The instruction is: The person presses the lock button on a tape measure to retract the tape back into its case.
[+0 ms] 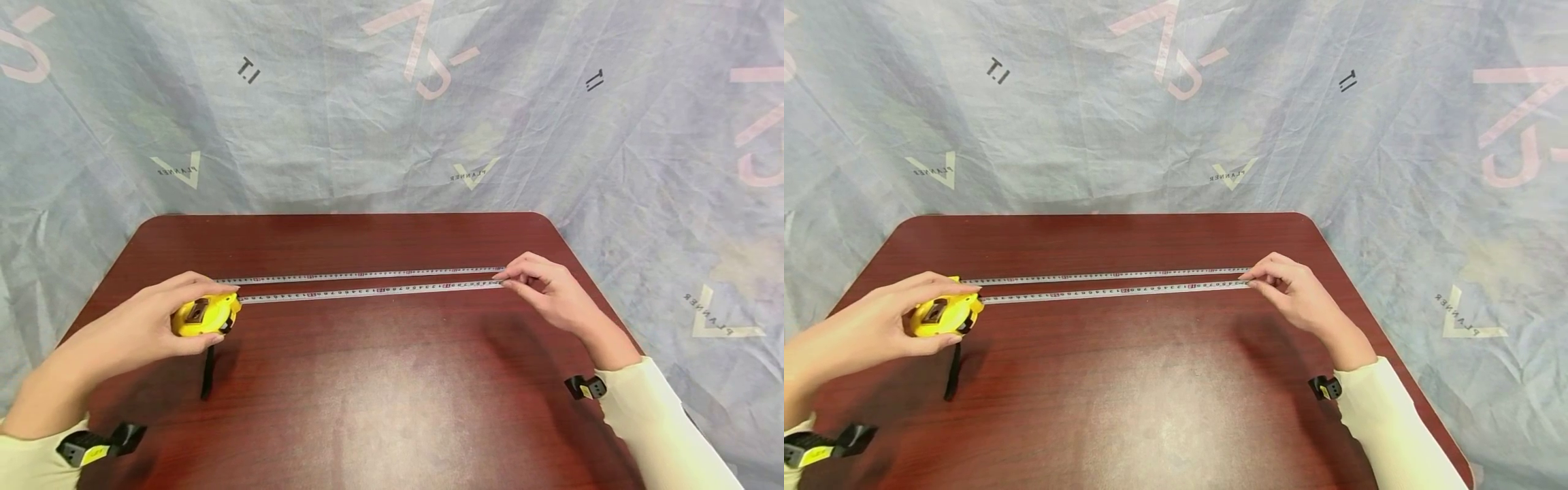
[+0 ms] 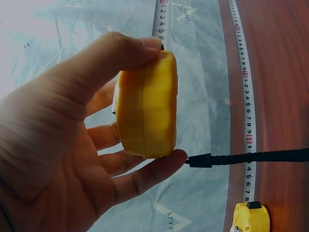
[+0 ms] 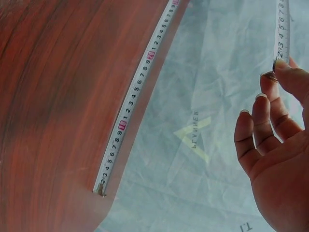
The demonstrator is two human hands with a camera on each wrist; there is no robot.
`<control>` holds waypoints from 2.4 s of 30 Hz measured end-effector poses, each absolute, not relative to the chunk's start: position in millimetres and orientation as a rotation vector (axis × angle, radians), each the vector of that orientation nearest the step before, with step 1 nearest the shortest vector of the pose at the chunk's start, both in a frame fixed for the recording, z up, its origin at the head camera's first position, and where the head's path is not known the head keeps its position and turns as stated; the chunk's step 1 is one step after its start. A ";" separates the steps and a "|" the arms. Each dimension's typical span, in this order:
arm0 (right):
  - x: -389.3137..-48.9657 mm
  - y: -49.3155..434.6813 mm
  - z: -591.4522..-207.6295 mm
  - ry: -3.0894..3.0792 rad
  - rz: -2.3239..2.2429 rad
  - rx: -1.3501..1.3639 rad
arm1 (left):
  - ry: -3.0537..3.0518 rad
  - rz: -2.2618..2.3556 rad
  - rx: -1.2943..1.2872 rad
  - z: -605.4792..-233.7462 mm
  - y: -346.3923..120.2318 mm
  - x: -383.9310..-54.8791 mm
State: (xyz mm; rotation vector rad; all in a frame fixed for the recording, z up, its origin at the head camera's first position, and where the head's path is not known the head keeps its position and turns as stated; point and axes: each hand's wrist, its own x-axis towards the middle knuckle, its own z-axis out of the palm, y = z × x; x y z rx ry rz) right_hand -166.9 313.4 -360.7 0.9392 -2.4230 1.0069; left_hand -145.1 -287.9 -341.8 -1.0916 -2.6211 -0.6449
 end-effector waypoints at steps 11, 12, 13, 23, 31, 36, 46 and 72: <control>-167.5 298.7 -361.6 -2.448 1.035 0.987 | -2.618 -0.637 -1.103 -343.1 -280.4 -149.4; -167.6 297.2 -361.7 -2.452 1.036 0.988 | -2.618 -0.638 -1.105 -342.9 -279.6 -149.9; -167.5 295.5 -361.4 -2.455 1.040 0.988 | -2.617 -0.639 -1.109 -342.6 -278.7 -150.4; -169.9 278.5 -364.8 -2.436 1.108 1.034 | -2.616 -0.640 -1.164 -342.7 -270.2 -157.4; -172.2 265.7 -368.9 -2.438 1.142 1.031 | -2.670 -0.591 -1.105 -340.2 -261.7 -156.3; -174.3 256.6 -371.1 -2.446 1.150 1.036 | -2.717 -0.563 -1.077 -339.5 -256.1 -156.9; -177.2 238.6 -369.1 -2.444 1.167 1.074 | -2.756 -0.564 -1.050 -336.8 -245.5 -159.2; -188.6 208.4 -368.2 -2.453 1.160 1.150 | -2.793 -0.669 -1.049 -332.5 -219.4 -165.3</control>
